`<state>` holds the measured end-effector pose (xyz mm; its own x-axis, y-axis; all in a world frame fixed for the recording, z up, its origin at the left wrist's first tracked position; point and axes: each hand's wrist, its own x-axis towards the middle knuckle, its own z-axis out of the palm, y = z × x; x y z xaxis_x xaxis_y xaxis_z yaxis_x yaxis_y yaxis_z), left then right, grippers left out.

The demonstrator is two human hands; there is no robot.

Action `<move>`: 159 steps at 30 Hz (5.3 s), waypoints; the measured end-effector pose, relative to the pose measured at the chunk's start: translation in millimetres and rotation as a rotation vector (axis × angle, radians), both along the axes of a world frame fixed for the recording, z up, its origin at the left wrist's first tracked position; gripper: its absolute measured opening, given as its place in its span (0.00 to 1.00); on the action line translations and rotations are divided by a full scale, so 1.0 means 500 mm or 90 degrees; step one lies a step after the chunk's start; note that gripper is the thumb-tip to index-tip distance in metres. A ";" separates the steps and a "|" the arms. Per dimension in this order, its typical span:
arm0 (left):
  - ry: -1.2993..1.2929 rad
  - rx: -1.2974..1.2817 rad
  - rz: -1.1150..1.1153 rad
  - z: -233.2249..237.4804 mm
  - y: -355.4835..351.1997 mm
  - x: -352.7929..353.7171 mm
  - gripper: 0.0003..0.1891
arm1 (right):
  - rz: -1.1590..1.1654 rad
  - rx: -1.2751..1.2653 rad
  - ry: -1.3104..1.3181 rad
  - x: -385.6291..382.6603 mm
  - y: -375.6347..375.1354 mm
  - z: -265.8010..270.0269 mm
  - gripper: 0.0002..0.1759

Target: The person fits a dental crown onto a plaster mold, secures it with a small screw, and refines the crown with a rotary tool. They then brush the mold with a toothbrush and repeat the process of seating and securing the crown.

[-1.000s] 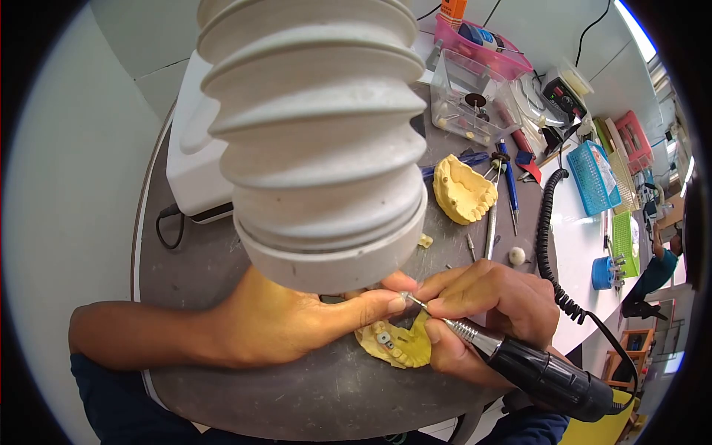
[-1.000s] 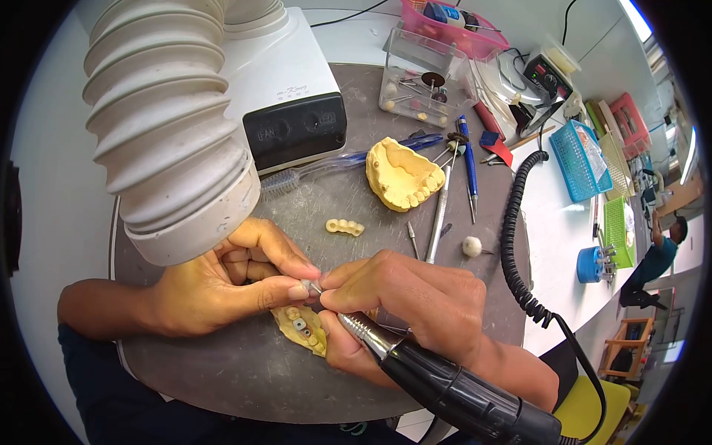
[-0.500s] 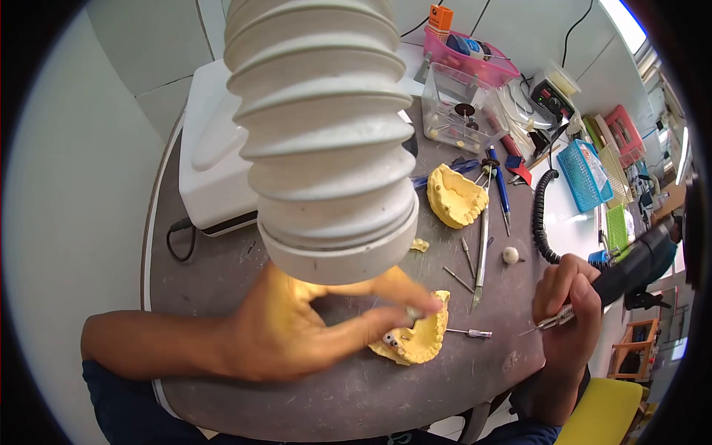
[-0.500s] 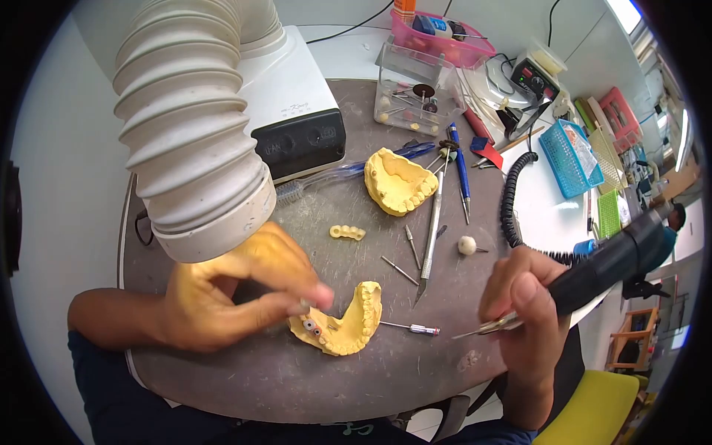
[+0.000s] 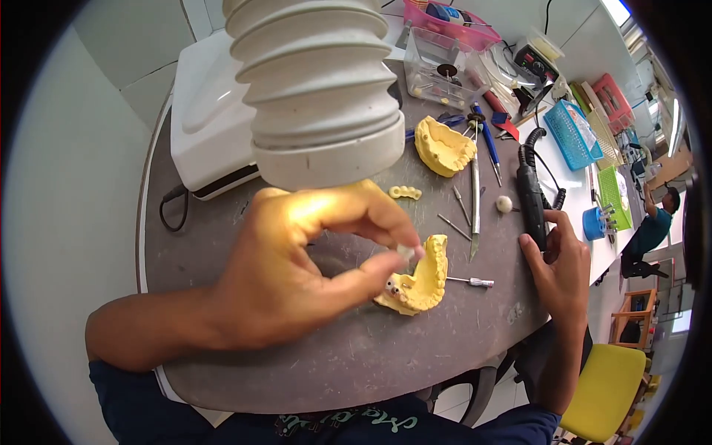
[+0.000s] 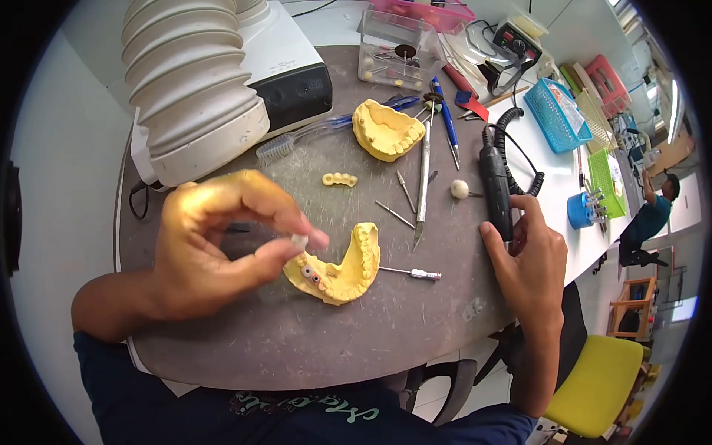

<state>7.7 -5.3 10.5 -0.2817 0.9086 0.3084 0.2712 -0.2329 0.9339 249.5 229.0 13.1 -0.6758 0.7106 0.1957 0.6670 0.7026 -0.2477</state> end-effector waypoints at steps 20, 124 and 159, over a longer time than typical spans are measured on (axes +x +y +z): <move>-0.016 -0.108 0.019 -0.014 0.004 -0.004 0.07 | 0.645 -0.142 -0.095 -0.187 -0.120 0.084 0.05; 0.188 -0.014 -0.069 -0.056 0.005 0.005 0.09 | 0.474 0.018 0.119 -0.077 -0.167 0.096 0.14; 0.166 -0.021 -0.067 -0.055 0.005 0.007 0.10 | 0.543 0.056 0.047 -0.126 -0.185 0.108 0.13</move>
